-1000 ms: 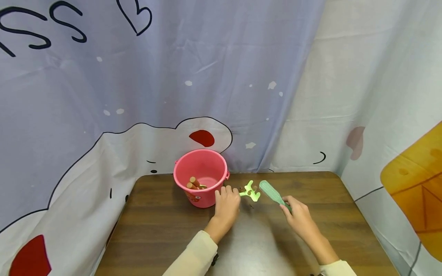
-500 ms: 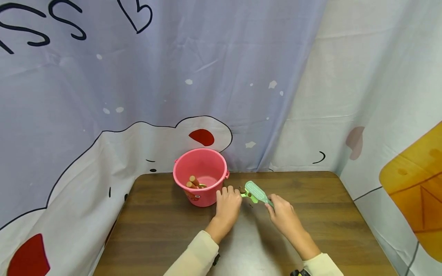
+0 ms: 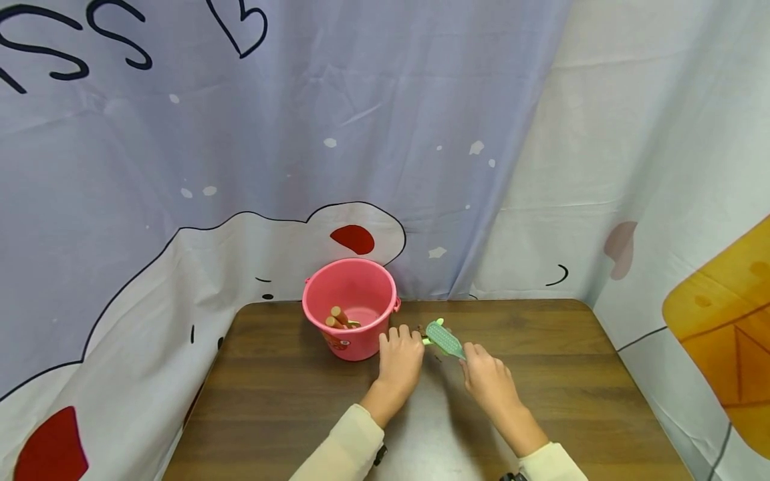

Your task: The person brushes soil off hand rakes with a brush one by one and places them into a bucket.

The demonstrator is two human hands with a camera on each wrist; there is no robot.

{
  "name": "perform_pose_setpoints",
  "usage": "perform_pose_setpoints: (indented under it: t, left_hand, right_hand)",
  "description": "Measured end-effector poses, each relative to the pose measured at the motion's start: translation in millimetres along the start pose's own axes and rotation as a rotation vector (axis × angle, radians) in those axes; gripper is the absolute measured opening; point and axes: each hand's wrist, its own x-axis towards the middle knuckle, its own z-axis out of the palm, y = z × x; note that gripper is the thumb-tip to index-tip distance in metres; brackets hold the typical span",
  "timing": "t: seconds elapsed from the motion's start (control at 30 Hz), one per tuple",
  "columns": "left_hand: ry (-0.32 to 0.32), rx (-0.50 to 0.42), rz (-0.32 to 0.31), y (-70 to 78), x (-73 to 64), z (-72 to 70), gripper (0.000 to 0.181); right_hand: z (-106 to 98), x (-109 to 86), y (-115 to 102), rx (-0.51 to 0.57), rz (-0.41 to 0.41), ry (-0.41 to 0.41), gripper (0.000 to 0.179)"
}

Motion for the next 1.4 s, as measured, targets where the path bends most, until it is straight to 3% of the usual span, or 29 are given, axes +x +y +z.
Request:
perform_pose_setpoints:
  t: [0.33, 0.63, 0.93, 1.17, 1.4]
  left_hand:
    - [-0.077, 0.003, -0.006, -7.3, -3.6, 1.0, 0.006]
    - [-0.051, 0.007, -0.012, -12.5, -6.4, 2.2, 0.008]
    - [-0.019, 0.015, -0.001, -12.4, -5.0, 1.9, 0.010]
    - [-0.008, 0.017, 0.003, -10.6, -3.8, -0.9, 0.007]
    - [0.001, 0.012, 0.000, -8.2, -5.5, 1.7, 0.010]
  right_hand:
    - [-8.0, 4.7, 13.6, 0.030, 0.118, -0.067, 0.019]
    - [-13.2, 4.6, 24.7, 0.079, 0.154, -0.085, 0.018]
    - [-5.7, 2.5, 7.2, 0.135, 0.035, -0.040, 0.021]
    - [2.2, -1.8, -5.5, 0.058, -0.015, -0.042, 0.026]
    - [1.0, -2.2, -6.8, -0.003, -0.003, -0.020, 0.027]
